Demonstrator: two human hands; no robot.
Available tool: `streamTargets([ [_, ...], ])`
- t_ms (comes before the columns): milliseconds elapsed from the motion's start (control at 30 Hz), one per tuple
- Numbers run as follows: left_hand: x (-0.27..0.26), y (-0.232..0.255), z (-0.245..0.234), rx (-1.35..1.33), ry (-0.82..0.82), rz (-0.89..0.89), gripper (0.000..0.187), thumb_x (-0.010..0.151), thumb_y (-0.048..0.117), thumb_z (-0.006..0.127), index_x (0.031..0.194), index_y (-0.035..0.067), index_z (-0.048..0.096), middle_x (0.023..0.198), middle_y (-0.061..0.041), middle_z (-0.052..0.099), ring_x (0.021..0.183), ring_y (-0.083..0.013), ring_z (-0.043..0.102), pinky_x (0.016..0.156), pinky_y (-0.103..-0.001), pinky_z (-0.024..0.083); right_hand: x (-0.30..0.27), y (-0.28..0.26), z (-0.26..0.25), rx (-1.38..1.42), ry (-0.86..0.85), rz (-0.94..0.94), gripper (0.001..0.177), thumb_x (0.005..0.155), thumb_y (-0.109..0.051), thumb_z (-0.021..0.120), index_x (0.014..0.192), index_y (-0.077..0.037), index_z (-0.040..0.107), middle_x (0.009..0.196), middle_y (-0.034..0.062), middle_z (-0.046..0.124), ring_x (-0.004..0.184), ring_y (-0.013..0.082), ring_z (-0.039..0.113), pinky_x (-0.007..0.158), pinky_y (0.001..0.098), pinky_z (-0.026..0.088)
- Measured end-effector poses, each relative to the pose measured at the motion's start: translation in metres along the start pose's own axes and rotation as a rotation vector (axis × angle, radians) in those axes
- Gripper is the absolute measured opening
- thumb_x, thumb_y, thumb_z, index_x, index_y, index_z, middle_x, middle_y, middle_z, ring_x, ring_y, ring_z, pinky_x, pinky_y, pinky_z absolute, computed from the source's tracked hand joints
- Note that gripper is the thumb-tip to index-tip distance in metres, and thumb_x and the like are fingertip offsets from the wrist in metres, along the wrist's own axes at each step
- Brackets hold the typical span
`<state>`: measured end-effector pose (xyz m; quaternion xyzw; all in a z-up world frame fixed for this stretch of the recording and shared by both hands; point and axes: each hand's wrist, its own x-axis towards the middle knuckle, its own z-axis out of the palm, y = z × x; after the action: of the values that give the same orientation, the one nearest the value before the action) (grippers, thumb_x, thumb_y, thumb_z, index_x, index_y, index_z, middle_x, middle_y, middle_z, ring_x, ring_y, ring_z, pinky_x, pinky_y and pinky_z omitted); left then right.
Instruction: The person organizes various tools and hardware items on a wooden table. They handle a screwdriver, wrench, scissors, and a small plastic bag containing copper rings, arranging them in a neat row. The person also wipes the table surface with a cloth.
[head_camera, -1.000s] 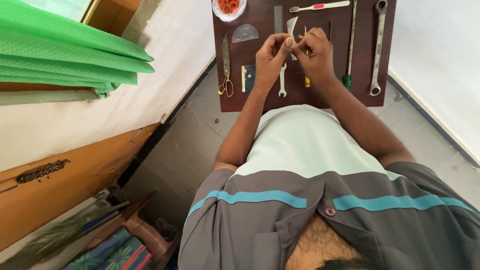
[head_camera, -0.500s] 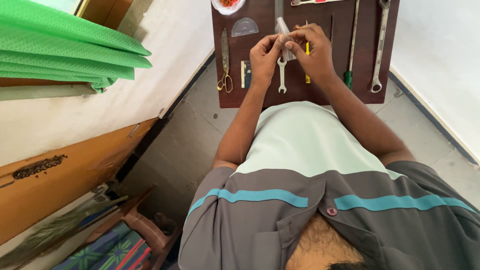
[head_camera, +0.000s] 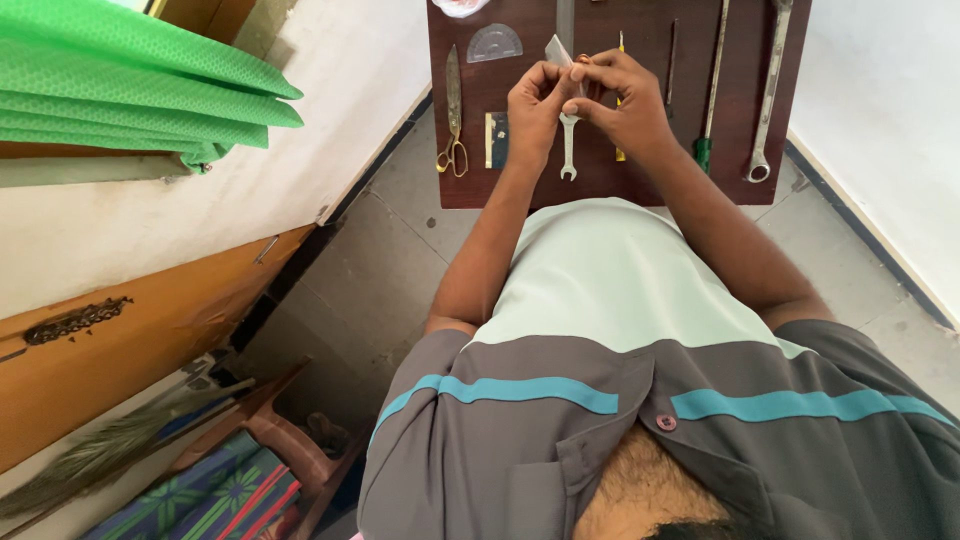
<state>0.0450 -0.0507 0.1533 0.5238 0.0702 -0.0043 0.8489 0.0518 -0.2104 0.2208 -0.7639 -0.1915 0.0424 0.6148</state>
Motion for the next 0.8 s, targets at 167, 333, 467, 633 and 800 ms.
streamTargets([
  [167,-0.001,-0.001,-0.003,-0.03,-0.021,-0.016,0.025,0.097,0.026,0.077,0.088,0.005,0.066,0.078,0.003,0.062,0.07,-0.0037,0.052,0.063,-0.02,0.043,-0.001,0.013,0.002,0.149,-0.012,0.055,0.026,0.101,-0.008,0.078,0.125,0.0,0.073,0.119,0.0065,0.065,0.105,0.0125,0.063,0.09,0.025,0.052],
  [333,-0.005,-0.006,-0.001,-0.049,-0.038,-0.031,0.026,0.098,0.028,0.076,0.087,0.006,0.065,0.076,0.005,0.059,0.067,-0.0034,0.048,0.06,-0.02,0.04,-0.004,0.024,0.0,0.207,0.038,0.124,0.015,0.107,-0.009,0.069,0.117,0.0,0.075,0.113,0.005,0.069,0.103,0.0111,0.065,0.091,0.0238,0.053],
  [467,-0.004,-0.005,0.002,0.091,-0.069,0.025,0.029,0.098,0.03,0.074,0.089,0.005,0.065,0.077,0.003,0.063,0.07,-0.0055,0.055,0.064,-0.021,0.045,-0.006,0.027,0.007,0.199,0.156,0.204,0.012,0.106,-0.008,0.068,0.109,0.001,0.076,0.101,0.0032,0.07,0.091,0.0083,0.063,0.084,0.0229,0.051],
  [633,-0.008,0.012,0.017,0.414,0.006,0.14,0.03,0.098,0.03,0.072,0.088,0.002,0.068,0.074,0.001,0.064,0.068,-0.0057,0.057,0.06,-0.023,0.048,-0.006,0.03,0.014,-0.016,0.283,0.103,0.007,0.104,-0.003,0.071,0.101,0.003,0.074,0.096,0.0036,0.069,0.08,0.0074,0.059,0.072,0.0249,0.05],
  [800,-0.014,0.03,0.029,0.614,0.028,0.329,0.025,0.097,0.021,0.073,0.087,0.0,0.065,0.072,-0.004,0.059,0.063,-0.008,0.051,0.057,-0.027,0.045,-0.003,0.054,0.01,-0.199,0.401,0.071,0.012,0.102,0.0,0.071,0.092,0.003,0.066,0.09,0.0045,0.066,0.078,0.0081,0.061,0.068,0.0256,0.05],
])
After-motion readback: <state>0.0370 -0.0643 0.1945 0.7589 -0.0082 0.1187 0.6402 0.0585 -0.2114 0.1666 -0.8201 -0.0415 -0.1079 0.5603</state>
